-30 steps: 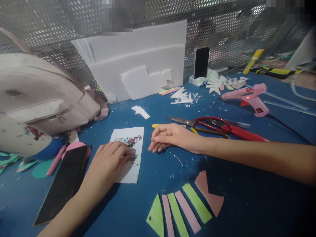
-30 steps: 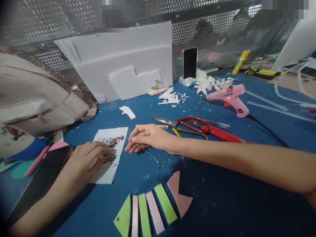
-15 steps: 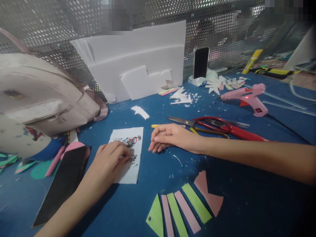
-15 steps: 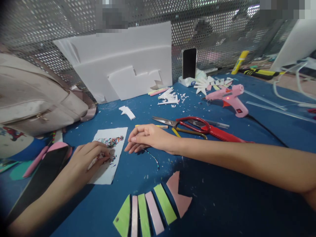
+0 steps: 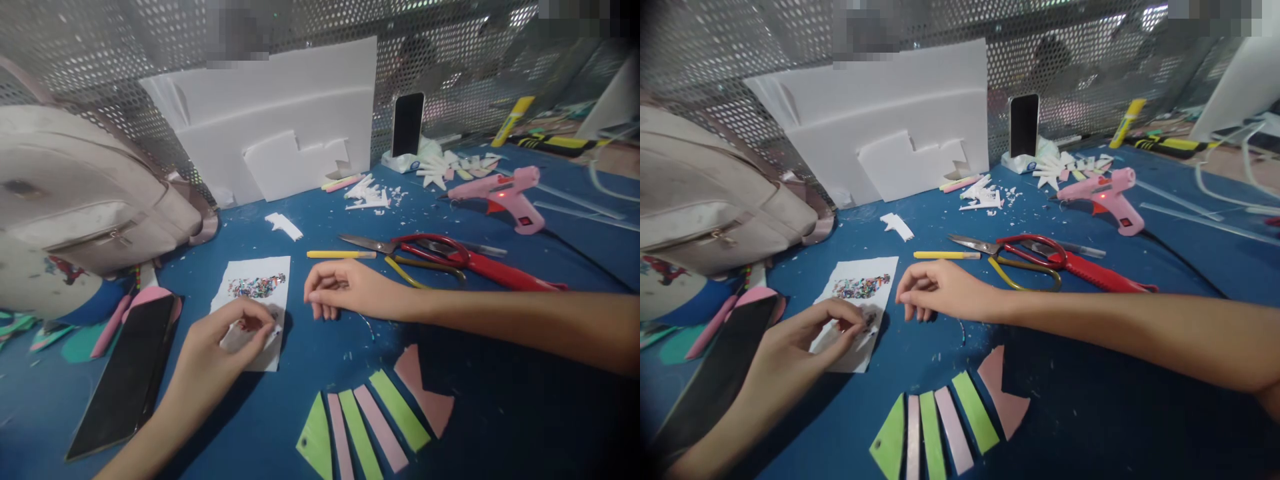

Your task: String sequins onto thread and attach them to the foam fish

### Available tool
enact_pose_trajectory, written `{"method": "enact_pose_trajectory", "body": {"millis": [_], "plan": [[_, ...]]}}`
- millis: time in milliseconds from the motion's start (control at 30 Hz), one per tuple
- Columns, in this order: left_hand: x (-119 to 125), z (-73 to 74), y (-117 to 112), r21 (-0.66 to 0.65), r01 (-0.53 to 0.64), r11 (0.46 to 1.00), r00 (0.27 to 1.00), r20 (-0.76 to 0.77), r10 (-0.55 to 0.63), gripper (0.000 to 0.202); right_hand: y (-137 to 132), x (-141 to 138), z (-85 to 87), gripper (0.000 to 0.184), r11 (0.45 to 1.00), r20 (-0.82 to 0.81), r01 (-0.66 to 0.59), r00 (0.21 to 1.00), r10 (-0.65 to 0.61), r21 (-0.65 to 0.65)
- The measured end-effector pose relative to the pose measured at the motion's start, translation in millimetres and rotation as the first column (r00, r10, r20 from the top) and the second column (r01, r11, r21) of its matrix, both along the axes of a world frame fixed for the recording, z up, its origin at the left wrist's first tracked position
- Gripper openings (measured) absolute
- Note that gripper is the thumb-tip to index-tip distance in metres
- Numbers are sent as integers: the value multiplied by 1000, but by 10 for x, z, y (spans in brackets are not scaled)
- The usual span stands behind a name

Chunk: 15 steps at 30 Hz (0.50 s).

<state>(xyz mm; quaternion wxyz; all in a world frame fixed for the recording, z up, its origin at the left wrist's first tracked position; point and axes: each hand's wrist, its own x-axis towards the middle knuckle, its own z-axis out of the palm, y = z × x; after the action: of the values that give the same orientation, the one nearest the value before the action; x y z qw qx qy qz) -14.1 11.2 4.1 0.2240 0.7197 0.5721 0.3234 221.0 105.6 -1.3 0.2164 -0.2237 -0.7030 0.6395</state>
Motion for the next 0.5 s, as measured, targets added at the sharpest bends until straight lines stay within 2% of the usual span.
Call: {"method": "enact_pose_trajectory", "body": {"millis": [133,300,367,500], "plan": [[124,-22,-84,-22,-5,1000,994,108,7,7,-87,-5,-5,8,968,89,1,996,-24,252],[203,-33,-131,-98,-42,994,988,141,56,9,-124,15,-38,6,809,112,-73,994,8,584],[228,-30,-130,-105,-38,994,989,141,53,10,-133,22,-40,6,766,130,-104,991,26,635],[257,-23,-129,-95,-6,995,990,142,19,10,-150,25,-32,6,737,155,-136,987,42,662]]}}
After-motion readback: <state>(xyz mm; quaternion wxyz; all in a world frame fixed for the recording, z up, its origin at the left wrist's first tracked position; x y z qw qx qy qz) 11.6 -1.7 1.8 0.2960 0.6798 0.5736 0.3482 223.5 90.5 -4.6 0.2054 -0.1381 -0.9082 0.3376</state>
